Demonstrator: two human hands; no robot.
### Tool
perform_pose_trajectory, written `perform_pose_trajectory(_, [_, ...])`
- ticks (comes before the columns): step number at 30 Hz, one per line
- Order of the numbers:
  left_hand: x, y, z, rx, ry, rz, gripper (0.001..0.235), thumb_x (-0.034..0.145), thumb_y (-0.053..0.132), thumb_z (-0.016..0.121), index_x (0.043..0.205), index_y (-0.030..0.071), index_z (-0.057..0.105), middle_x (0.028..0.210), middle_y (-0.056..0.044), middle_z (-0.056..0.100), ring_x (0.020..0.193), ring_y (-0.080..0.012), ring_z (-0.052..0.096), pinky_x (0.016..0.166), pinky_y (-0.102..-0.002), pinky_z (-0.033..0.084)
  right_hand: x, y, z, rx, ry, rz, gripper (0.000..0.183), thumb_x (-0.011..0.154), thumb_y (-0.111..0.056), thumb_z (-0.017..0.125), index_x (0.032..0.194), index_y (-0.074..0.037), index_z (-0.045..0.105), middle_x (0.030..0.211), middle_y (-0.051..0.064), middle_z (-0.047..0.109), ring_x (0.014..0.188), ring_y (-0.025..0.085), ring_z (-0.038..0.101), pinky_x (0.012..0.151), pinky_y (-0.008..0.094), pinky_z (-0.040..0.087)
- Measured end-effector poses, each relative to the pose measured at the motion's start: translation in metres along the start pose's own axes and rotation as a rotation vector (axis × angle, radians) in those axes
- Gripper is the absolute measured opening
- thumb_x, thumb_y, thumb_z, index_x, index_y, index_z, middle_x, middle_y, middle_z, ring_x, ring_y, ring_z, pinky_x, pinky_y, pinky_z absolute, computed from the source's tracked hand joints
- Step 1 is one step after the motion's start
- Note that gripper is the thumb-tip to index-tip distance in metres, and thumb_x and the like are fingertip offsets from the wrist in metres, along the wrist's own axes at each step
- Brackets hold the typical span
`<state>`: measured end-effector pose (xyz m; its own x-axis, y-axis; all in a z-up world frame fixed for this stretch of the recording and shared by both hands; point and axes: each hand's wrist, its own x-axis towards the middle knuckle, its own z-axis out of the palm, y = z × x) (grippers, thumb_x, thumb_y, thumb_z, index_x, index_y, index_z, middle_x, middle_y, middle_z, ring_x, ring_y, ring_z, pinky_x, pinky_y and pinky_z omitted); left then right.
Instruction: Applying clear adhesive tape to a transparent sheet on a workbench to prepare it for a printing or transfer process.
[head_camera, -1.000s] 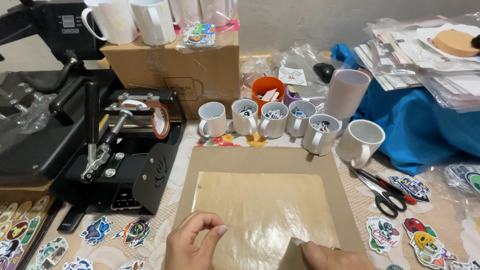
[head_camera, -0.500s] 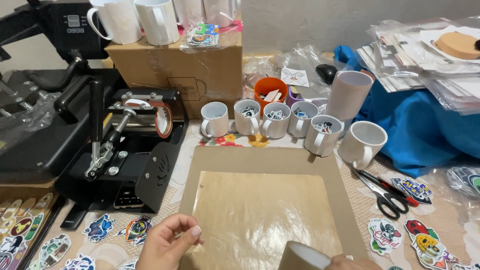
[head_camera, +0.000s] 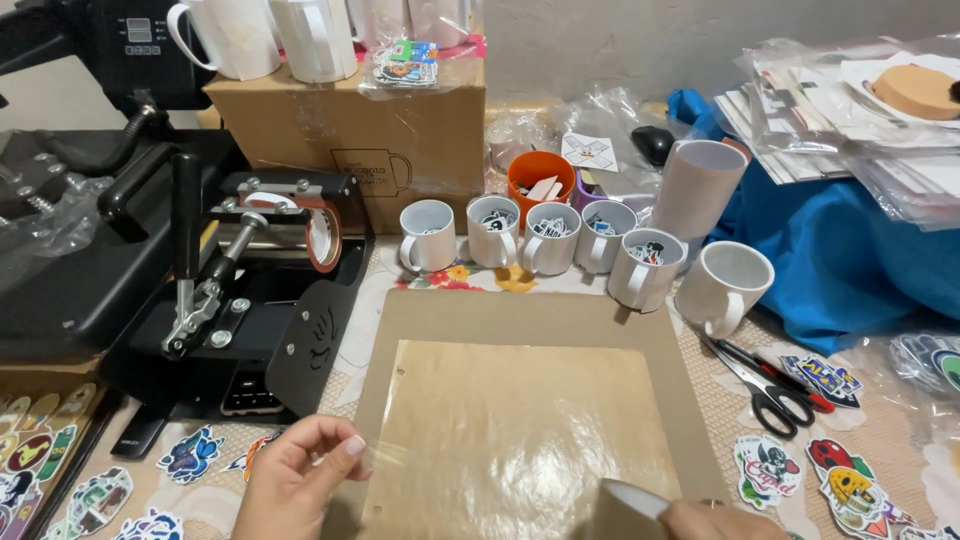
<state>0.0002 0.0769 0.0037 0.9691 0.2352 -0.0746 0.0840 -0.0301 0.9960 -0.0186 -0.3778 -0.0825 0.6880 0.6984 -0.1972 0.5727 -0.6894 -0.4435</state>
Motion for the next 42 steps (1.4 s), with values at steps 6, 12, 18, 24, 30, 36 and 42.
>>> perform_pose_trajectory(6, [0.013,0.012,-0.007,0.080,0.139,0.019,0.008,0.087,0.001,0.074,0.089,-0.007,0.074,0.083,-0.015,0.069,0.071,-0.0285,0.070,0.072,-0.035,0.061,-0.046,0.017,-0.027,-0.184,-0.121,0.787,0.021,0.091,-0.059,0.053,0.110,-0.052,0.050,0.097,-0.027,0.067,0.092,-0.006,0.070,0.079,0.018,0.052])
perform_pose_trajectory(12, [0.017,-0.006,-0.018,-0.011,0.070,-0.013,0.011,0.087,-0.002,0.071,0.094,-0.010,0.073,0.086,-0.017,0.065,0.073,-0.0292,0.064,0.074,-0.042,0.065,-0.042,0.013,-0.067,0.385,-0.112,0.590,0.029,0.081,-0.053,0.077,0.109,-0.043,0.075,0.102,-0.015,0.083,0.098,-0.001,0.077,0.083,0.020,0.055])
perform_pose_trajectory(18, [0.024,0.003,0.002,0.050,0.087,0.017,0.009,0.089,0.001,0.071,0.088,-0.008,0.072,0.081,-0.015,0.065,0.073,-0.0230,0.063,0.074,-0.038,0.065,-0.042,-0.052,-0.124,-0.060,-0.193,1.017,0.048,0.073,-0.073,0.076,0.106,-0.048,0.052,0.101,-0.019,0.076,0.097,-0.002,0.076,0.082,0.022,0.055])
perform_pose_trajectory(24, [0.030,0.004,0.009,0.068,0.060,0.035,0.008,0.088,0.002,0.072,0.086,-0.006,0.072,0.080,-0.013,0.064,0.072,-0.0217,0.063,0.074,-0.036,0.064,-0.039,-0.063,-0.155,-0.270,-0.435,1.111,0.051,0.080,-0.083,0.065,0.111,-0.050,0.042,0.109,-0.020,0.073,0.105,0.005,0.070,0.087,0.025,0.054])
perform_pose_trajectory(30, [0.049,0.001,0.008,-0.059,0.066,-0.069,0.009,0.092,0.001,0.067,0.094,-0.008,0.069,0.085,-0.014,0.062,0.075,-0.0233,0.059,0.079,-0.041,0.061,-0.117,0.099,-0.102,0.315,0.249,0.655,0.086,0.030,-0.065,0.106,0.103,-0.031,0.074,0.097,-0.010,0.076,0.094,0.011,0.073,0.082,0.031,0.050])
perform_pose_trajectory(36, [0.082,-0.015,0.020,-0.113,0.021,-0.107,0.008,0.092,0.002,0.069,0.094,-0.005,0.068,0.080,-0.012,0.061,0.071,-0.0207,0.057,0.074,-0.038,0.060,-0.077,0.093,-0.126,0.945,0.662,0.557,0.045,0.075,-0.028,0.081,0.069,0.015,0.074,0.059,0.025,0.065,0.051,0.032,0.057,0.048,0.039,0.032])
perform_pose_trajectory(42, [0.101,-0.007,0.037,0.058,0.106,-0.003,0.007,0.090,0.003,0.070,0.088,-0.004,0.071,0.073,-0.010,0.062,0.063,-0.0195,0.058,0.065,-0.033,0.058,-0.008,0.020,-0.194,0.017,0.101,1.152,0.034,0.078,-0.057,0.076,0.083,-0.025,0.085,0.075,-0.002,0.084,0.069,0.011,0.072,0.060,0.024,0.049])
